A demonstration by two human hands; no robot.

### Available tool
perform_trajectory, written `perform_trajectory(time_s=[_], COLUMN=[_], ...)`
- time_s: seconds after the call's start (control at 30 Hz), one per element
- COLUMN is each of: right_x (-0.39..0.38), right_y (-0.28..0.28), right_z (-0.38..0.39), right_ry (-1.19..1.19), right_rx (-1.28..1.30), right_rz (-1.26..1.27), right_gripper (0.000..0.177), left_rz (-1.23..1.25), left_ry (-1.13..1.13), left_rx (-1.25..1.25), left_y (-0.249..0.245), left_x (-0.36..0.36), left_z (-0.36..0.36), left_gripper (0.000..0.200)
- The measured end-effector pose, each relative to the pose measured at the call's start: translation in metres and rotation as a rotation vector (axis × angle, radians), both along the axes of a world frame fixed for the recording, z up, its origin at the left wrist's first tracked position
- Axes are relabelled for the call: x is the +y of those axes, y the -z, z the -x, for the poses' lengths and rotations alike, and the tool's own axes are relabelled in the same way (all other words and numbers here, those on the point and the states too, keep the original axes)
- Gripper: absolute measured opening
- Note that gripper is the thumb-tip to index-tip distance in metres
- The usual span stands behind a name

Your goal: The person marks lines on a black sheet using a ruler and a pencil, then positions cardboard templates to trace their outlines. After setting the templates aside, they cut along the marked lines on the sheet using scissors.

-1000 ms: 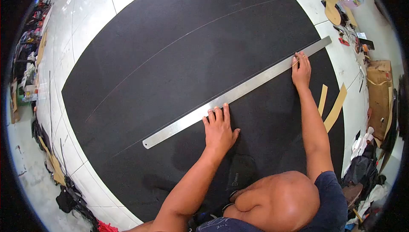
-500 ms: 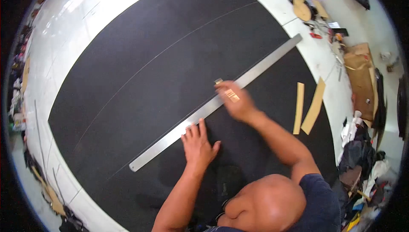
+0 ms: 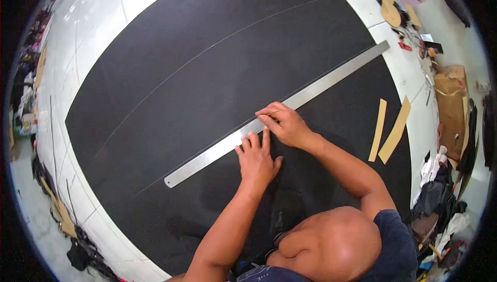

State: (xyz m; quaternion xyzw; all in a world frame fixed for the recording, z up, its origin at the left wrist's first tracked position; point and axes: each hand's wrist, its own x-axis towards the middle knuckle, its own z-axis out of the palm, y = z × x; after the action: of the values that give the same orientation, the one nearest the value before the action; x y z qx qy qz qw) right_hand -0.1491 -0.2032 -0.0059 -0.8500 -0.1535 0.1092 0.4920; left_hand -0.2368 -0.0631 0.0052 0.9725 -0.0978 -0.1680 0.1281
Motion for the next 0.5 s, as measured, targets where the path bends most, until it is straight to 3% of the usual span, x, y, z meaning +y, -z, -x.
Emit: perform_trajectory(time_s=[0.13, 0.5], right_x=[0.010, 0.017], right_y=[0.005, 0.014], right_z=[0.001, -0.002], right_ry=[0.011, -0.067], right_rx=[0.121, -0.075], right_rz=[-0.024, 0.086], right_gripper=[0.021, 0.016], left_rz=[-0.010, -0.017], left_ry=[-0.010, -0.008], left_rx=[0.032, 0.071], left_y=[0.002, 0.001], left_x=[-0.001, -0.001], left_z=[0.002, 0.002], left_gripper=[0.085, 0.082])
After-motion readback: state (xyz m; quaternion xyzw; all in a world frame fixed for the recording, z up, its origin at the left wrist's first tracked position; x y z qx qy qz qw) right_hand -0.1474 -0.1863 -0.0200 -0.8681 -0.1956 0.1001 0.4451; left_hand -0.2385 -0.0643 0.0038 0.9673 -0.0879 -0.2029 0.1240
